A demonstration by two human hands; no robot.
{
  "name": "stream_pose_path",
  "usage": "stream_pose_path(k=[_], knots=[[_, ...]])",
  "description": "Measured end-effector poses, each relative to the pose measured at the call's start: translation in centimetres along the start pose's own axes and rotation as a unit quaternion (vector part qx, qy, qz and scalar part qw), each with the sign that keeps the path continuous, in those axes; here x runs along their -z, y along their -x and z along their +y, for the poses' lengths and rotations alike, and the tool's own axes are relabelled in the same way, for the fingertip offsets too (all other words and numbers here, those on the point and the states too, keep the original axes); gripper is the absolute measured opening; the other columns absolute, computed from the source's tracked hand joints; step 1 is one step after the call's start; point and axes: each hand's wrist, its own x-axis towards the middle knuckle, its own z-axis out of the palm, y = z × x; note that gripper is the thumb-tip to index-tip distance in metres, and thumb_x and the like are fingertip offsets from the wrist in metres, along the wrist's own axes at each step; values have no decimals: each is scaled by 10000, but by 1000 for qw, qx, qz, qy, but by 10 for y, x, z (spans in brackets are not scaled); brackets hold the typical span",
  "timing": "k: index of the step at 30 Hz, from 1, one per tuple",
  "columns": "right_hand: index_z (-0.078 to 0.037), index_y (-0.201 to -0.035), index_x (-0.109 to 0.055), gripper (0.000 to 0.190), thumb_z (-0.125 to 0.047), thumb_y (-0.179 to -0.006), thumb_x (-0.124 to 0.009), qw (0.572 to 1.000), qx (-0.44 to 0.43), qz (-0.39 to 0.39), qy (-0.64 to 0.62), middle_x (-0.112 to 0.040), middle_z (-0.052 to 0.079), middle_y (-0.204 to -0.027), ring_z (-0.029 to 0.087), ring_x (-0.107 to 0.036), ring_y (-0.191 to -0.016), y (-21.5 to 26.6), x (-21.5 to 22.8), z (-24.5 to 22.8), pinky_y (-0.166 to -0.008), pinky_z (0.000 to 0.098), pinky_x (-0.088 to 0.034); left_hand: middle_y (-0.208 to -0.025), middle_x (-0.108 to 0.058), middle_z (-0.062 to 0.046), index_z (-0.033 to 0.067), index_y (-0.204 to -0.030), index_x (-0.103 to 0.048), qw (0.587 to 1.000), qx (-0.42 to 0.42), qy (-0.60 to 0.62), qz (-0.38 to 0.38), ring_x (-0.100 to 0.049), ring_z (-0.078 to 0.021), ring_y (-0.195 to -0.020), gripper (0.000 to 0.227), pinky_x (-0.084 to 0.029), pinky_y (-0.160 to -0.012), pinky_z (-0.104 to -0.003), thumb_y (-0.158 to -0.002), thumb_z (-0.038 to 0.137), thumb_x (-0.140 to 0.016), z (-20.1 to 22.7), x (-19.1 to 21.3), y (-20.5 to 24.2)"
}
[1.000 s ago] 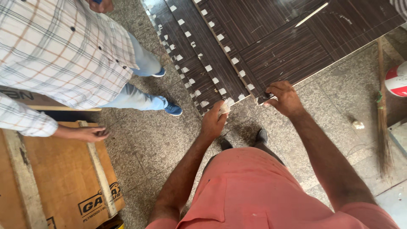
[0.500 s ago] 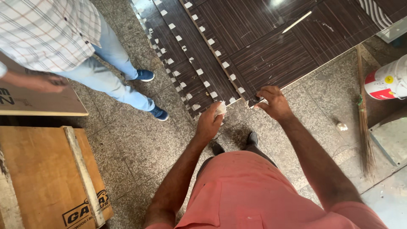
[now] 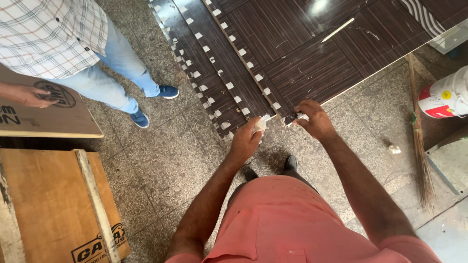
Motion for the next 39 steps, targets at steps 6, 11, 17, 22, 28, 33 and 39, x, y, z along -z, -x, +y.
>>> stream_pose_path(k=[6,11,17,22,28,33,39], knots=[[-71,-1236,-698,502,-203,-780,-860,996,-72,-43,4,-587,151,-1387,340,-553,-1264,-5,3,-8,-1057,454,-472,-1107,-725,-244,-41,-1389,-544,1000,23,-5,13,-743,-275,-924,437,-603,-777,-395,-992,130,-605,0,8,7],[-120,-1200,-727,459,-239,-778,-862,998,-30,-48,11,-652,79,-1368,276,-599,-1276,-6,-2,3,-1137,422,-477,-1098,-728,-227,-10,-1395,-545,992,119,18,-27,-748,-285,-884,443,-602,-750,-393,-982,149,-579,3,7,13],[-96,-1285,-653,592,-230,-741,-841,989,-131,-29,-64,-569,108,-1377,258,-622,-1184,-14,2,-3,-1085,403,-500,-1131,-730,-245,1,-1368,-571,1000,23,-8,12,-739,-357,-1011,427,-569,-869,-444,-975,166,-600,-2,10,3],[-77,-1201,-721,495,-221,-750,-865,999,-35,-30,15,-637,122,-1320,298,-568,-1241,-5,-4,1,-1084,424,-471,-1154,-729,-245,-10,-1343,-588,1000,17,-9,22,-733,-355,-1050,406,-570,-903,-440,-979,172,-602,-7,9,11],[-100,-1178,-721,445,-223,-772,-854,999,-44,-4,-31,-662,96,-1299,260,-592,-1254,-1,-2,-6,-1103,395,-507,-1129,-733,-236,-10,-1354,-584,998,58,-11,1,-745,-324,-998,420,-580,-868,-427,-984,188,-600,1,10,7],[-84,-1244,-693,511,-196,-772,-853,992,-123,-10,9,-594,143,-1351,314,-542,-1265,1,-3,-25,-1071,430,-482,-1177,-718,-244,-35,-1376,-559,999,48,-2,3,-739,-308,-1022,432,-590,-867,-422,-989,155,-582,-3,13,11],[-130,-1210,-731,420,-210,-809,-827,994,-94,-49,34,-612,104,-1397,305,-515,-1320,-7,-4,-19,-1139,458,-440,-1175,-718,-232,-18,-1391,-540,993,112,13,-33,-753,-282,-954,446,-613,-814,-399,-981,152,-574,-7,6,17]])
